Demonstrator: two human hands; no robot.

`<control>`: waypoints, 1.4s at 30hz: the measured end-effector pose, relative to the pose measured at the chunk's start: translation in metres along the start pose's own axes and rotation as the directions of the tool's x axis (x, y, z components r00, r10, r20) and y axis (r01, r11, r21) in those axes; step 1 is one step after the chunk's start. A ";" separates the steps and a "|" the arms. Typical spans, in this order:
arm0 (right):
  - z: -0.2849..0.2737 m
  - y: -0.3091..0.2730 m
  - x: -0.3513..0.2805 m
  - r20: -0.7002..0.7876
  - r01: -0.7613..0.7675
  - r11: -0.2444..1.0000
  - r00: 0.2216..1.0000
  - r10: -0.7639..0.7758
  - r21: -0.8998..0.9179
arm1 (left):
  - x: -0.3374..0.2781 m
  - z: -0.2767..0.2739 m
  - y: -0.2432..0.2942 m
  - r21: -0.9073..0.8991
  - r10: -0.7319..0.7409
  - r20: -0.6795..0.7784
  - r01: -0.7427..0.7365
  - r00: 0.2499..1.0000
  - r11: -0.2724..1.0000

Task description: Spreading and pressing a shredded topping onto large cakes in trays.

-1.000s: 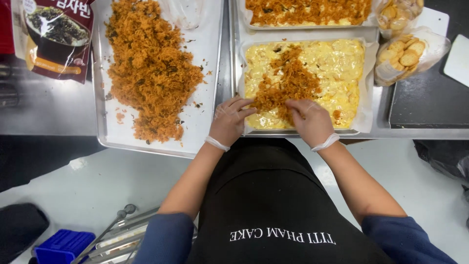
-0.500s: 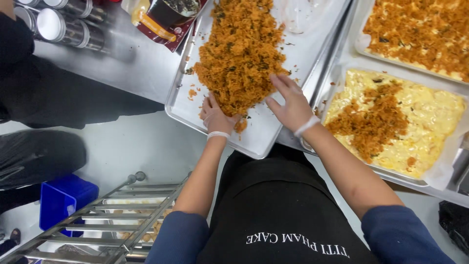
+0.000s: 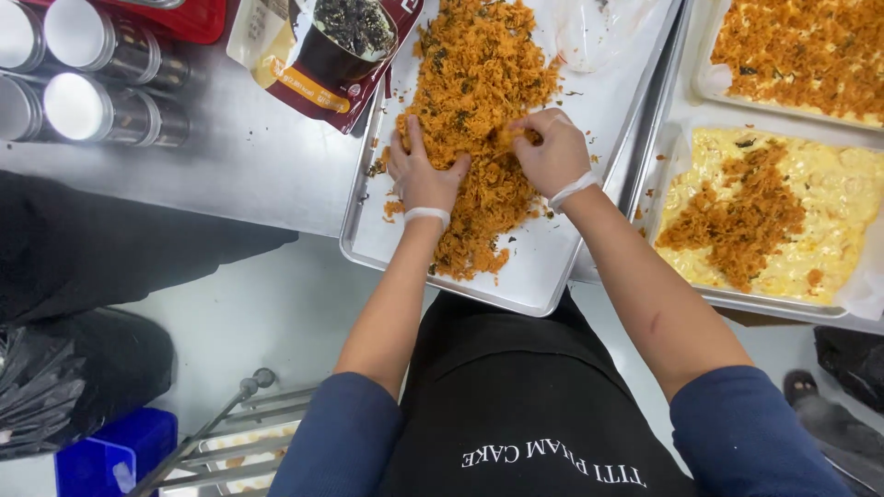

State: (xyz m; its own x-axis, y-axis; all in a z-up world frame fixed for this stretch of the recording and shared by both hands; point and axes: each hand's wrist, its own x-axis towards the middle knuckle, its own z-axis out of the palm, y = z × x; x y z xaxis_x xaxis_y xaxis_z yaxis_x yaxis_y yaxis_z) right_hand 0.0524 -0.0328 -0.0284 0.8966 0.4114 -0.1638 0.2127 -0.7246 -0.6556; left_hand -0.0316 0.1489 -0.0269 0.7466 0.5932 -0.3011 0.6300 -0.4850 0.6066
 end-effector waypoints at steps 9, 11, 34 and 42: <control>0.035 0.008 0.036 0.067 0.069 0.988 0.996 -0.060 -0.136 | 0.025 0.025 -0.048 -0.395 0.010 0.079 0.022 0.997 0.918; 0.012 -0.006 0.022 0.097 0.074 0.990 0.993 -0.062 -0.120 | 0.017 0.013 -0.055 -0.454 0.046 0.112 0.010 0.993 0.891; 0.018 -0.003 -0.016 -0.087 -0.071 0.982 0.992 0.087 0.174 | 0.011 0.039 0.000 -0.699 0.064 0.284 0.160 0.957 0.697; 0.026 -0.010 -0.020 -0.155 0.152 0.988 0.976 -0.153 -0.021 | 0.004 0.034 0.015 -0.421 0.153 0.333 0.002 0.930 0.907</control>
State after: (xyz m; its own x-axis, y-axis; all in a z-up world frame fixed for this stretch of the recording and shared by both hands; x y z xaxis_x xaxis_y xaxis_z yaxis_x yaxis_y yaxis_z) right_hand 0.0219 -0.0193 -0.0376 0.9025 0.4272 0.0546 0.3546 -0.6653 -0.6570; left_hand -0.0120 0.1227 -0.0440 0.8620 0.2637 -0.4329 0.4829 -0.1676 0.8595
